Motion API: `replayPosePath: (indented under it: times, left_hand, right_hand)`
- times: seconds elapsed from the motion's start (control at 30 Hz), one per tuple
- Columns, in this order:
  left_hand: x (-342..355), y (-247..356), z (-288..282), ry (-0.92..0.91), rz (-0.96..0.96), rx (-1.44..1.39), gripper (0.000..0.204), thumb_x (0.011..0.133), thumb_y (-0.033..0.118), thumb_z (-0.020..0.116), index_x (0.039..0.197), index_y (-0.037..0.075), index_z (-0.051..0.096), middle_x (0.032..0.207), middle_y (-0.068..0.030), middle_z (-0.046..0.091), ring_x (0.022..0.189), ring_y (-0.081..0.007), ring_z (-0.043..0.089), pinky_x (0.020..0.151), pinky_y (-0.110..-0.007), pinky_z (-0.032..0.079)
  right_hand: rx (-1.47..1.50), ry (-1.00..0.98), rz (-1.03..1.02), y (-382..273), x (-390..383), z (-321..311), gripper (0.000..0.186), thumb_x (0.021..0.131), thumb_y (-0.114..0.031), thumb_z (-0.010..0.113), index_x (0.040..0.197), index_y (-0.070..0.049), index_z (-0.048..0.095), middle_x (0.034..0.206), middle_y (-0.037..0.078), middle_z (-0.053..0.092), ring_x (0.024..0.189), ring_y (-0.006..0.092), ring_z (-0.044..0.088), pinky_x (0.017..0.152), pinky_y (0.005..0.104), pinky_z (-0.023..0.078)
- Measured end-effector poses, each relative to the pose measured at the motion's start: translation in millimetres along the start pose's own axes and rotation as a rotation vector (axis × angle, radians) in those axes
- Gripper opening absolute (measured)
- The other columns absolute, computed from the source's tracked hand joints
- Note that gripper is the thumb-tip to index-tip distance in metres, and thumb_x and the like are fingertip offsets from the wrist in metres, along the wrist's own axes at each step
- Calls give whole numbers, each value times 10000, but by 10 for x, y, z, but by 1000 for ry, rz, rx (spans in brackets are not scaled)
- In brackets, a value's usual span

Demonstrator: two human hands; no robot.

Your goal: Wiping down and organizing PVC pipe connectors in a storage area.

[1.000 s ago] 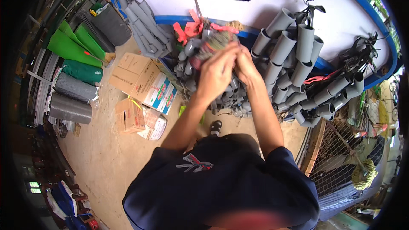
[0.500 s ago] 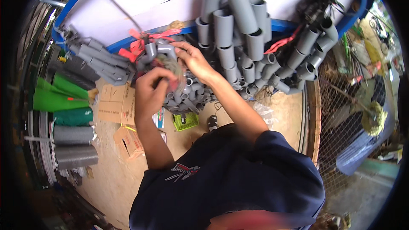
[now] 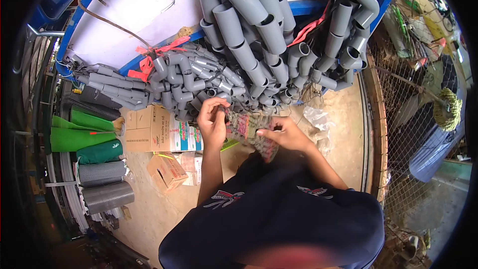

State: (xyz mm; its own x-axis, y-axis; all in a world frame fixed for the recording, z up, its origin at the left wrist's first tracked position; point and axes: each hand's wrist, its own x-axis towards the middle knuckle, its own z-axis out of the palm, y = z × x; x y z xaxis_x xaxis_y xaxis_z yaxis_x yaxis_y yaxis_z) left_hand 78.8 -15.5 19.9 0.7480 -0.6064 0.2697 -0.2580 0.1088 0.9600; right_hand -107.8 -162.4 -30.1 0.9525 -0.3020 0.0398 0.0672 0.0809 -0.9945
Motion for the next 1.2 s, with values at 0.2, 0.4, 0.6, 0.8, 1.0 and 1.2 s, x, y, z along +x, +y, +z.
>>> replayPosePath:
  times: [0.2,0.4,0.6,0.8,1.0,1.2]
  left_hand:
    - [-83,62,244,82,82,-27,363,960,8,605,1321,-6,568,1382,-156,579,1275,-236,555,1092,-376,431]
    - [-445,-135,640,-466,13,206,670,887,67,766,1489,-20,487,1451,-214,581,1350,-287,565,1111,-392,441]
    - [-541,-697,395,6,-368,-378,336,1027,120,644,1340,5,599,1219,-42,671,1111,-114,617,997,-287,475]
    - [-377,-389,444,32,-443,-830,579,1105,451,443,1534,62,429,1512,-108,522,1396,-277,496,1190,-465,369]
    - [-259,-113,760,60,-338,-754,571,1112,437,426,1556,79,403,1549,-112,481,1407,-283,482,1193,-470,354]
    - [200,472,1265,-227,209,-453,561,1089,201,478,1579,-26,326,1568,-158,444,1409,-242,476,1193,-397,353]
  right_hand:
    - [102,383,105,-290,-143,-184,207,1012,-172,713,1065,22,664,828,-63,637,747,13,489,630,230,416]
    - [-28,184,-157,-278,-204,-227,298,1049,-179,633,1234,55,647,977,44,708,818,62,603,715,257,503]
    - [-81,872,-193,-177,6,-895,476,988,-180,711,1380,40,556,1135,162,725,979,207,705,898,329,548]
    - [-514,1110,-341,145,419,-1526,527,906,-280,821,1250,60,613,1036,174,741,917,218,701,827,344,541]
    - [-279,973,-170,-91,410,-1365,516,913,-287,795,1266,31,593,1075,158,706,934,202,657,828,332,515]
    - [39,664,-397,-569,-166,-980,647,863,-35,626,1486,-4,451,1281,114,592,1100,160,579,958,309,474]
